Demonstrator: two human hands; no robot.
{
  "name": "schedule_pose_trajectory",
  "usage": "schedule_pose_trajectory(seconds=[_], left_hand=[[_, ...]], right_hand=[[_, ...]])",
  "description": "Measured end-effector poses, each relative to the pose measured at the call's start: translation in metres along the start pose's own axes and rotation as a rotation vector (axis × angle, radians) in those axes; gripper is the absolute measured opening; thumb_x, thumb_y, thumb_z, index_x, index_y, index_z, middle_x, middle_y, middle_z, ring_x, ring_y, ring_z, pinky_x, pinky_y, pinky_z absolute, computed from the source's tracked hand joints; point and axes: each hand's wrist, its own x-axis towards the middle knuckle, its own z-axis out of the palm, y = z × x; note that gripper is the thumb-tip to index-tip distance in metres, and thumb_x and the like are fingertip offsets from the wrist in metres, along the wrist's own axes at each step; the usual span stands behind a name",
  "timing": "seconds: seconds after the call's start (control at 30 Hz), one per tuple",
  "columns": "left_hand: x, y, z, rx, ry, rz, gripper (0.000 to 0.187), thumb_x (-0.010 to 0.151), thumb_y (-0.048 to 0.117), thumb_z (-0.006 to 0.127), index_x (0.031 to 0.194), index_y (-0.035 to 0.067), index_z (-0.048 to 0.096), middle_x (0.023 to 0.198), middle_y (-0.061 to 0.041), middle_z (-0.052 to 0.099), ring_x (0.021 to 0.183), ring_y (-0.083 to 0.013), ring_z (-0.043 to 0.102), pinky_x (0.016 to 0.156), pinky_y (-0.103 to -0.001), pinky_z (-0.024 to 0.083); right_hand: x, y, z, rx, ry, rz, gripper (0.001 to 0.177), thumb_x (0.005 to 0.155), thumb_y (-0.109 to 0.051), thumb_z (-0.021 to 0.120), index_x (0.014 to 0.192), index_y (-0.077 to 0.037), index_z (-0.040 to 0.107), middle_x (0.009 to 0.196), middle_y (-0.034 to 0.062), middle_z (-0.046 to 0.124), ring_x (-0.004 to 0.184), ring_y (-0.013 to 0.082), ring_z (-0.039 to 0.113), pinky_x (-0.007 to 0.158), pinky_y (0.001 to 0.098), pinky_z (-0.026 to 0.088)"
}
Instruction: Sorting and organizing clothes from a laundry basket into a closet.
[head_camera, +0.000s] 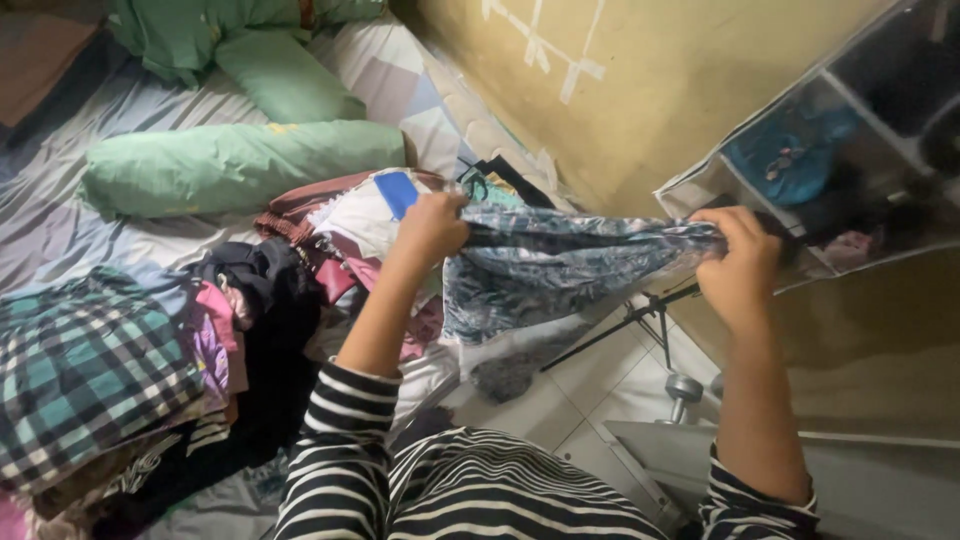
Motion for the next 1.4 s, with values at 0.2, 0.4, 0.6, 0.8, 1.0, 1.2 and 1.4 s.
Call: schedule_pose_trajectory(seconds=[0.2, 0.4, 0.6, 0.8, 1.0, 1.2, 1.4], left_hand=[[0.011, 0.036, -0.023, -0.767, 0.167, 0.193, 0.025, 0.079, -0.009, 0.054, 0.098, 0.001, 0.067, 0.093, -0.014, 0.078, 0.088, -0.0243, 0.072, 0.076, -0.034, 0.057], [-0.006, 0.075, -0.039, -0.670, 0.702, 0.567, 0.032, 0.077, -0.010, 0.054, 0.103, 0.006, 0.062, 0.101, -0.008, 0.073, 0.097, -0.0239, 0.074, 0.087, -0.035, 0.058], [0.007, 0.073, -0.079, 0.036, 0.165, 0.553, 0.036, 0.069, -0.004, 0.067, 0.101, 0.011, 0.067, 0.097, -0.005, 0.074, 0.104, -0.0264, 0.066, 0.088, -0.048, 0.042], [0.027, 0.064, -0.054, -0.889, -0.579, 0.793, 0.045, 0.078, -0.020, 0.048, 0.115, 0.005, 0.055, 0.133, -0.012, 0.060, 0.133, -0.0254, 0.055, 0.114, -0.038, 0.043], [0.022, 0.087, -0.052, -0.634, -0.571, 0.881, 0.051, 0.070, -0.014, 0.049, 0.116, 0.001, 0.063, 0.124, -0.014, 0.068, 0.126, -0.0256, 0.060, 0.110, -0.036, 0.042], [0.057, 0.063, 0.002, -0.323, -0.510, 0.738, 0.023, 0.086, 0.010, 0.060, 0.103, 0.001, 0.074, 0.098, -0.012, 0.075, 0.092, -0.0227, 0.074, 0.087, -0.033, 0.056], [0.030, 0.101, 0.010, -0.502, -0.764, 0.732, 0.040, 0.080, 0.024, 0.079, 0.108, -0.003, 0.070, 0.090, -0.013, 0.072, 0.085, -0.0206, 0.065, 0.075, -0.034, 0.052]], right_hand=[[0.003, -0.010, -0.033, -0.191, 0.131, -0.141, 0.037, 0.075, 0.016, 0.058, 0.107, 0.001, 0.066, 0.107, 0.0193, 0.067, 0.106, 0.0409, 0.065, 0.094, 0.0446, 0.051], [0.004, -0.027, -0.053, 0.149, 0.250, -0.021, 0.036, 0.081, 0.016, 0.047, 0.110, 0.000, 0.061, 0.114, 0.0131, 0.069, 0.111, 0.0256, 0.068, 0.101, 0.0331, 0.053], [-0.023, 0.036, -0.063, 0.192, 0.171, 0.165, 0.046, 0.078, 0.020, 0.048, 0.117, 0.002, 0.063, 0.112, 0.0072, 0.062, 0.104, 0.0173, 0.060, 0.096, 0.0289, 0.049], [-0.028, 0.065, -0.072, 0.658, 0.095, 0.356, 0.037, 0.090, 0.012, 0.060, 0.124, -0.003, 0.062, 0.112, 0.0031, 0.065, 0.102, 0.0127, 0.062, 0.090, 0.0258, 0.050], [-0.029, 0.082, -0.073, 0.933, 0.166, 0.475, 0.029, 0.093, 0.006, 0.061, 0.119, -0.006, 0.064, 0.106, 0.0045, 0.067, 0.094, 0.0142, 0.065, 0.084, 0.0280, 0.054], [-0.030, 0.091, -0.072, 0.904, 0.234, 0.485, 0.026, 0.094, 0.007, 0.061, 0.118, -0.005, 0.065, 0.107, 0.0036, 0.067, 0.095, 0.0130, 0.065, 0.085, 0.0270, 0.054], [-0.019, 0.091, -0.080, 0.911, 0.380, 0.510, 0.023, 0.096, 0.007, 0.059, 0.114, -0.006, 0.065, 0.105, 0.0043, 0.066, 0.092, 0.0133, 0.065, 0.083, 0.0278, 0.055]])
